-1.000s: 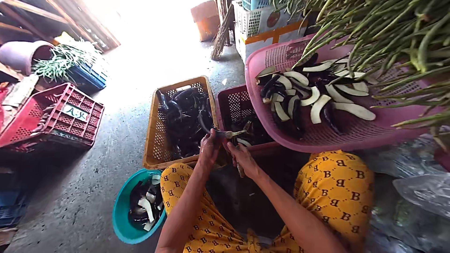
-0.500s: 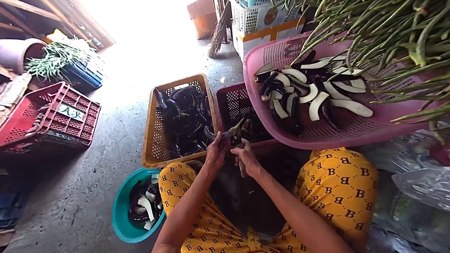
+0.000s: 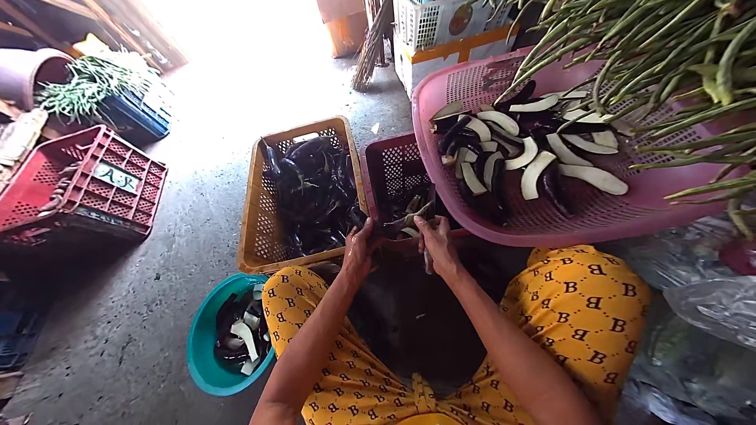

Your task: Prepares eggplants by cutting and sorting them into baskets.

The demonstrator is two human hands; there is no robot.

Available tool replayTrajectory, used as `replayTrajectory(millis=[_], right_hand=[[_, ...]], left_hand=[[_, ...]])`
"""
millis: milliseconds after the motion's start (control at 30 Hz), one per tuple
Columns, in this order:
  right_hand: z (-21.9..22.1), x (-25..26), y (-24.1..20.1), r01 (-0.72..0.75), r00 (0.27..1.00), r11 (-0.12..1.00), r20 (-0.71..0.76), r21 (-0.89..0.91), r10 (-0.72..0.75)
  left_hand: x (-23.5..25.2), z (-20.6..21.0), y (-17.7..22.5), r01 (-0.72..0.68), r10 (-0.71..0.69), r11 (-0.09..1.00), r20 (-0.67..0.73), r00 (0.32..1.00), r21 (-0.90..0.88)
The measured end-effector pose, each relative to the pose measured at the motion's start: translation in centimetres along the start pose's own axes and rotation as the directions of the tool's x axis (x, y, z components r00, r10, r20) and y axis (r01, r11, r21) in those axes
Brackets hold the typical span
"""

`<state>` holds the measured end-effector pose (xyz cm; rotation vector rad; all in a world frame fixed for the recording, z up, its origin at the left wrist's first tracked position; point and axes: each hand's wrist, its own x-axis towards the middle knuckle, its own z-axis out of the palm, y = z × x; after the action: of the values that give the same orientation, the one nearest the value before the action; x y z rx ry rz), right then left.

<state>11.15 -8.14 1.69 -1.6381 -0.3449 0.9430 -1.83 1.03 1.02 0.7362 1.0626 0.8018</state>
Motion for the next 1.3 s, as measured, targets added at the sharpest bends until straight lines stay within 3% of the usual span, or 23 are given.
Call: replayTrajectory(millis=[133, 233, 367, 567, 800, 933, 1067, 1200, 1300], right_hand=[[-1.3, -2.6, -1.9, 0.004, 0.999, 0.88, 0.03, -0.475, 0.012], [-2.0, -5.2, -0.8, 0.13, 0.991, 0.748, 0.062, -0.651, -0.118], [-2.2, -7.8, 1.9, 0.21, 0.978, 0.582, 0.161, -0.785, -0.135], [-0.8, -8.7, 3.2, 0.231, 0.971, 0.377, 0.189, -0.897, -0.144], [-0.3, -7.9, -1.2, 0.18, 0.953, 0.207, 0.223, -0.961, 0.205], [0.6, -6.5, -1.5, 0.184, 0.931, 0.187, 0.232, -0.965, 0.282], [1.8, -4.4, 0.0, 0.186, 0.934, 0.245, 0.248, -0.952, 0.256], [1.1, -2.5, 0.1, 0.232, 0.921, 0.327, 0.315, -0.916, 0.229], [0.8, -2.2, -0.3, 0.24, 0.918, 0.374, 0.335, -0.896, 0.213]], left_hand=[[-0.3, -0.6, -0.3, 0.002, -0.002, 1.0, -0.032, 0.999, 0.004], [-0.6, -0.9, -0.8, 0.024, -0.024, 0.997, -0.001, 1.0, 0.075], [-1.0, -0.6, -1.6, 0.042, -0.046, 0.985, 0.023, 0.999, 0.166], [-1.1, -0.5, -2.3, 0.038, -0.041, 0.98, 0.011, 0.999, 0.195], [-1.2, -0.5, -2.5, 0.032, -0.036, 0.969, 0.011, 0.999, 0.245], [-0.9, -0.5, -2.7, 0.033, -0.032, 0.962, -0.007, 0.999, 0.272], [-0.8, -0.8, -3.0, 0.025, -0.022, 0.973, -0.016, 1.0, 0.231], [-0.7, -0.7, -1.4, 0.018, -0.015, 0.995, -0.032, 0.999, 0.098], [-0.6, -1.1, 0.5, 0.042, -0.038, 0.995, 0.05, 0.998, -0.086]])
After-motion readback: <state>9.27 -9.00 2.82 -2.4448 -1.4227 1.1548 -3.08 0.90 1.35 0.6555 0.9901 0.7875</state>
